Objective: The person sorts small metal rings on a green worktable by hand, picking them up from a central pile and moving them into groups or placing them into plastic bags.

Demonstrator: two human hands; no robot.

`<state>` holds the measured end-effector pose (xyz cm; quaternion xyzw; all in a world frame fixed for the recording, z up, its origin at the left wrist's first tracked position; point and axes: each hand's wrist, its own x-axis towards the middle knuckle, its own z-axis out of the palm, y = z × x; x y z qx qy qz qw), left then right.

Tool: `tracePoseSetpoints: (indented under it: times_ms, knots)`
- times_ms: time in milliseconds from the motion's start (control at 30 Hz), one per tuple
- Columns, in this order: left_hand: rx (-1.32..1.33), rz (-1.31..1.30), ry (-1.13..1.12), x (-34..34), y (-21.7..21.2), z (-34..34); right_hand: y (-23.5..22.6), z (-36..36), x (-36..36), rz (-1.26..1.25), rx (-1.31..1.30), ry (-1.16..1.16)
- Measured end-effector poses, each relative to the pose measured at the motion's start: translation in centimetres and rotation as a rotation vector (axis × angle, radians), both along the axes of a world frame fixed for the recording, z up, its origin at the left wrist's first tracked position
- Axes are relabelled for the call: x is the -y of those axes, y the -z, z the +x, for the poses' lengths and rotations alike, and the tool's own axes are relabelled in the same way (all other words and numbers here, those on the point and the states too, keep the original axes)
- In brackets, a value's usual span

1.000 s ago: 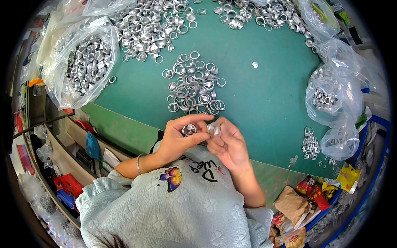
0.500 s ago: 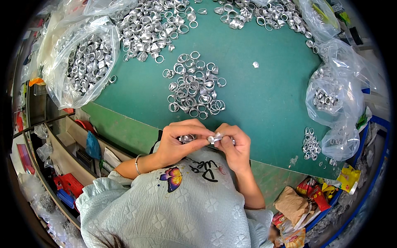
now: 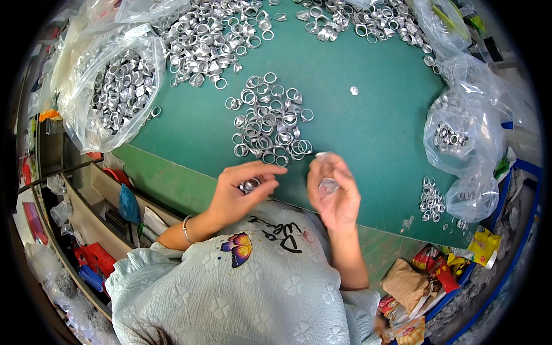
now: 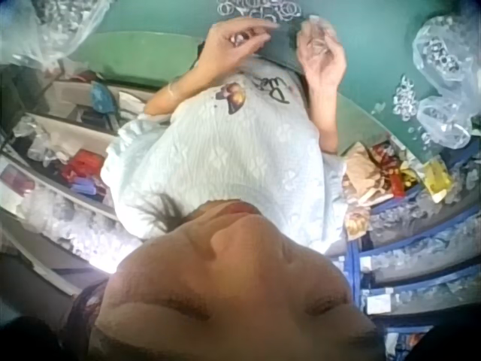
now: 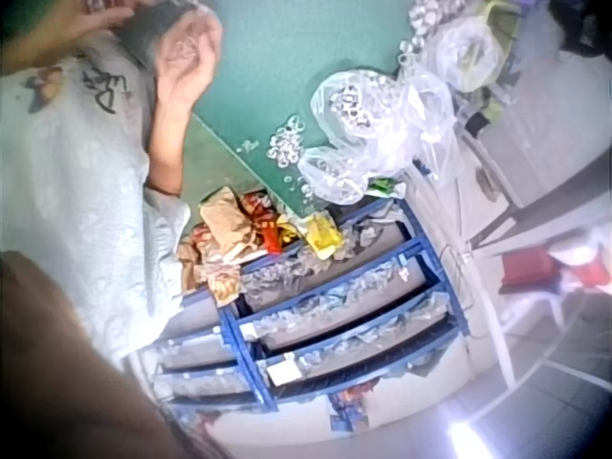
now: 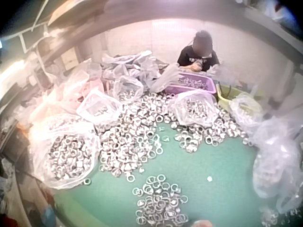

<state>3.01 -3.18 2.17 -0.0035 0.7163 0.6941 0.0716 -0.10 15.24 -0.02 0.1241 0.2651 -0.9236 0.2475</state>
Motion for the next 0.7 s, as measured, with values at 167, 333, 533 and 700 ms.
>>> tracePoseSetpoints:
  times_ms: [167, 333, 533, 700]
  knots:
    - [0.185, 0.061, -0.041, 0.5, 1.2, 0.6, 0.6, -1.7, 0.4, 1.555, -0.817, -0.078]
    - [0.259, 0.094, -0.032, 0.2, 1.2, 0.4, 0.6, -2.1, 2.3, 1.712, -1.061, -0.150]
    - [0.302, 0.120, -0.037, 0.1, 1.5, 0.4, 1.3, -1.8, 1.0, 1.617, -1.006, 0.005]
    - [0.278, 0.100, -0.011, -0.2, 1.7, 0.2, 1.1, -1.4, 0.5, 1.484, -0.855, 0.093]
